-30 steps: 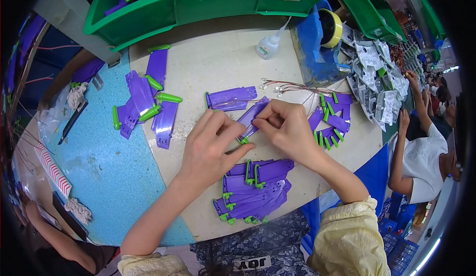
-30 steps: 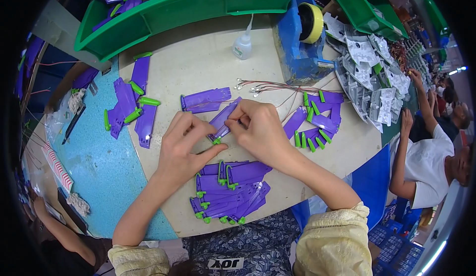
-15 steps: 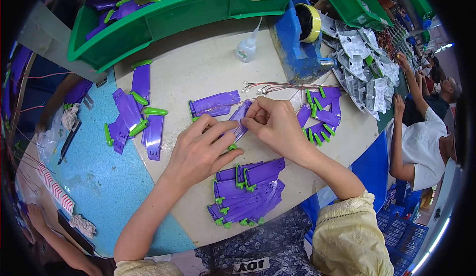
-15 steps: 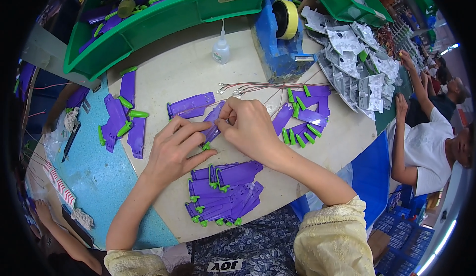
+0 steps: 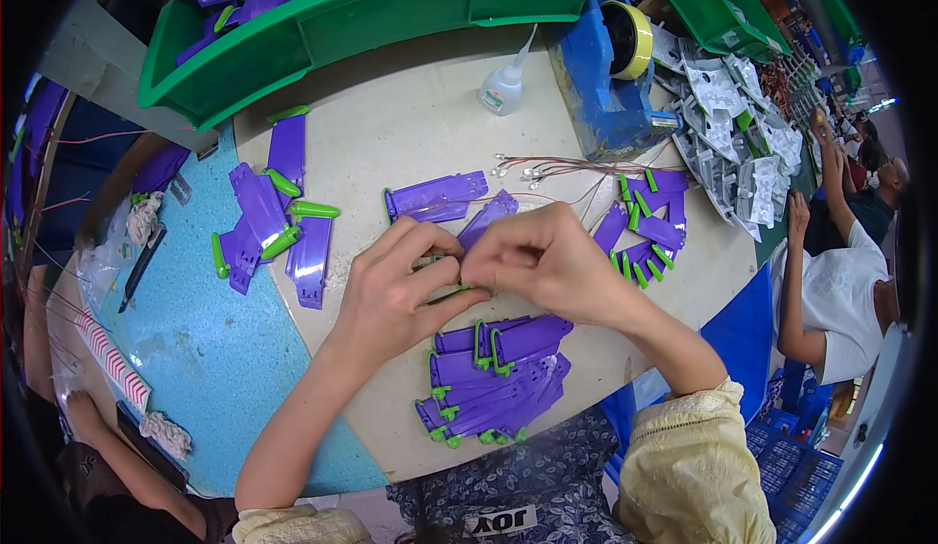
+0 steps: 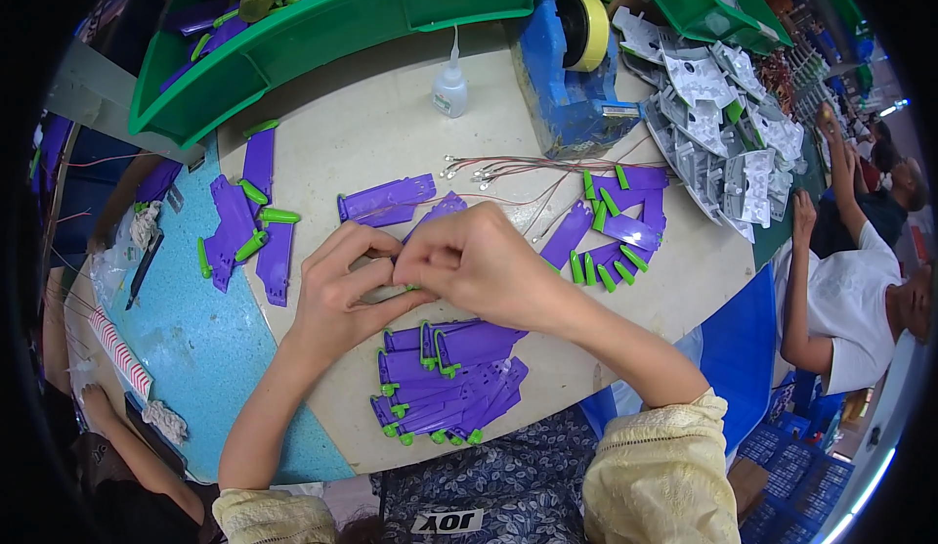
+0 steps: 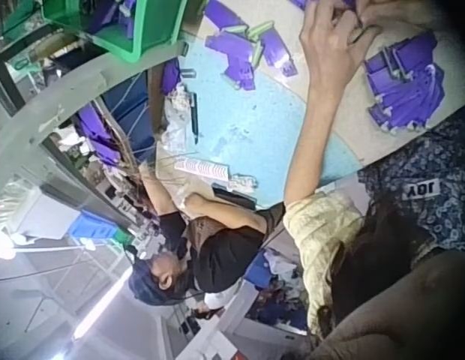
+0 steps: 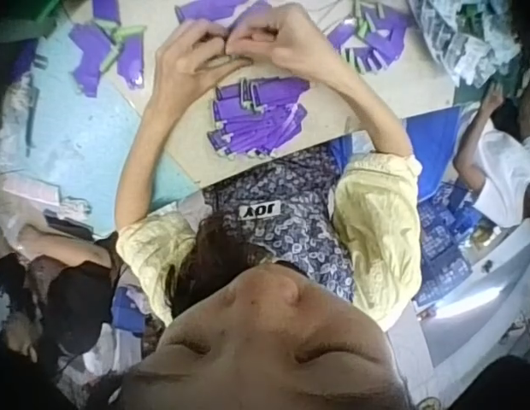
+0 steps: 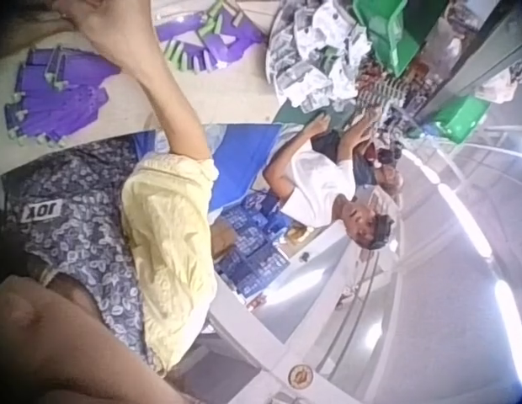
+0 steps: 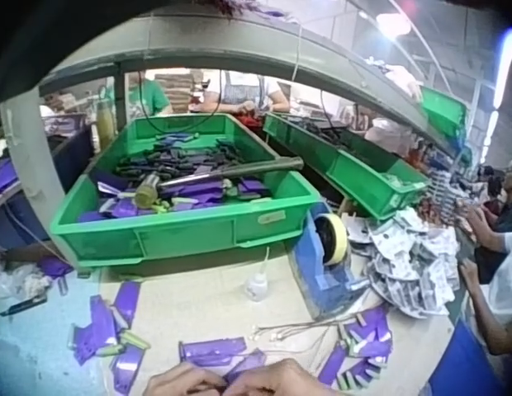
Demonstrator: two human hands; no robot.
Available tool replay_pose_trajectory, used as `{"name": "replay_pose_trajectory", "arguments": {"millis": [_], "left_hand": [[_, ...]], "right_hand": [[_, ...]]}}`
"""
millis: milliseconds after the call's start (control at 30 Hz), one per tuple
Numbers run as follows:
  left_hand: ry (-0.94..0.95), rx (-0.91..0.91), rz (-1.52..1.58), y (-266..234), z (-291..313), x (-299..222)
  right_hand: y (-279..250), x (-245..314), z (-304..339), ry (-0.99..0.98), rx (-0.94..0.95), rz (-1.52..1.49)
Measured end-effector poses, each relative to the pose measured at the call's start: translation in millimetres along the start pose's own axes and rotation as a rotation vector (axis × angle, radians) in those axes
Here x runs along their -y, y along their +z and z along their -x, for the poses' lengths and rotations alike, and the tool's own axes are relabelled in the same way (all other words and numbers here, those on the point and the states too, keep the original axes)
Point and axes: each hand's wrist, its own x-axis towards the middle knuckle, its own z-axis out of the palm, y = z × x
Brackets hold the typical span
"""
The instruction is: The person assembles toy wing components by threading wired lights into plastic pieces, snapping the parts together, tapping them with a mallet, and applying glue from a bottle to attach plastic caps.
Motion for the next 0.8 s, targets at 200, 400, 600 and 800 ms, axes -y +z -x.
{"name": "replay_pose_trajectory", "arguments": {"millis": [200, 400, 600, 800], "left_hand": [[-0.035, -0.004, 0.026, 2.0, 0.0, -0.4], [0.013, -0.028, -0.028, 2.9, 0.2, -2.1], [0.081, 0.006, -0.015, 2.8, -3.3, 2.3], [0.041, -0.004, -0.025, 3.7, 0.1, 1.7]], "right_hand": [[-16.3, -11.6, -11.4, -0.158, -0.106, 0.355], [-14.1, -18.7, -18.2, 0.004, -0.13, 0.236], [-20.0, -20.3, -17.7, 0.077, -0.142, 0.188], [-17.7, 3.4, 6.7, -0.076, 0.046, 0.19]]}}
